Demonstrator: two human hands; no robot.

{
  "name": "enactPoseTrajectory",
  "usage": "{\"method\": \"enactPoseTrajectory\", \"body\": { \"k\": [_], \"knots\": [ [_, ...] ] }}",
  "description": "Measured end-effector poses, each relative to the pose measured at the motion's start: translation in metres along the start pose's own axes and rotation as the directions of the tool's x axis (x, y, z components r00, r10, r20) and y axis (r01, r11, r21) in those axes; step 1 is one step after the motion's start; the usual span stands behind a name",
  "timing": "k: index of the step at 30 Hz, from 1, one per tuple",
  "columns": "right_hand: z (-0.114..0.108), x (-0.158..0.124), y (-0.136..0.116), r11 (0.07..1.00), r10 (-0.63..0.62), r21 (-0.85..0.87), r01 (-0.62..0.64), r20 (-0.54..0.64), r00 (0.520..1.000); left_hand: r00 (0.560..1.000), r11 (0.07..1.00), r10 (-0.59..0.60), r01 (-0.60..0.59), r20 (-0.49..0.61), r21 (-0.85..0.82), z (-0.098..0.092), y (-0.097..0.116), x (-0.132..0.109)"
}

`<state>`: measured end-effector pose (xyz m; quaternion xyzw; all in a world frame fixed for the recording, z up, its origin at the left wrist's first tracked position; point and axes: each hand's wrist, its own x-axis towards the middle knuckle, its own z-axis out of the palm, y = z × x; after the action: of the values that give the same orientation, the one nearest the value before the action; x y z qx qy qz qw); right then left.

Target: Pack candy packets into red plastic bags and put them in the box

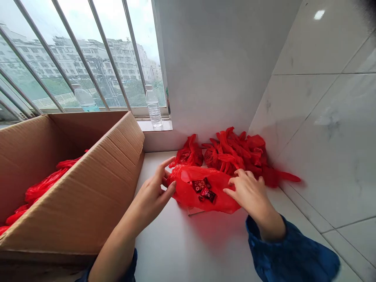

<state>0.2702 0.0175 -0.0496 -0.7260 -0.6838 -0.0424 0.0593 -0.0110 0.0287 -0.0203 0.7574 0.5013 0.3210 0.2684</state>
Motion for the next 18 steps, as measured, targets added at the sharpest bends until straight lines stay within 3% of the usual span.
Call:
{"method": "enactPoseTrajectory", "body": {
  "k": [3, 6, 10, 12, 14, 16, 18],
  "knots": [
    [0.023, 0.016, -0.005, 0.991, 0.105, -0.09, -0.098, 0.081, 0.991, 0.997, 0.996, 0.001, -0.008, -0.078, -0.083, 0.0, 0.001, 0.003],
    [0.036, 0.027, 0.0, 0.998, 0.059, -0.018, -0.058, 0.102, 0.993, 0.99, 0.993, -0.001, -0.015, -0.141, -0.115, -0.003, 0.002, 0.004],
    [0.02, 0.026, 0.018, 0.991, -0.086, 0.109, 0.076, 0.088, 0.992, 0.979, 0.993, 0.026, -0.048, -0.201, -0.11, -0.008, -0.001, 0.003],
    [0.003, 0.022, 0.027, 0.937, -0.199, 0.295, 0.186, 0.014, 0.98, 0.97, 0.992, 0.066, -0.089, -0.232, -0.09, -0.01, 0.0, 0.004],
    [-0.013, 0.02, 0.033, 0.765, -0.23, 0.571, 0.299, -0.191, 0.954, 0.95, 0.987, 0.134, -0.155, -0.282, -0.051, -0.01, 0.005, 0.008],
    [-0.023, 0.019, 0.033, 0.477, -0.13, 0.788, 0.39, -0.375, 0.918, 0.92, 0.976, 0.206, -0.218, -0.334, 0.002, -0.011, 0.013, 0.013],
    [-0.025, 0.022, 0.026, 0.172, -0.036, 0.892, 0.418, -0.419, 0.907, 0.898, 0.971, 0.236, -0.229, -0.37, 0.064, -0.011, 0.021, 0.016]
  ]
}}
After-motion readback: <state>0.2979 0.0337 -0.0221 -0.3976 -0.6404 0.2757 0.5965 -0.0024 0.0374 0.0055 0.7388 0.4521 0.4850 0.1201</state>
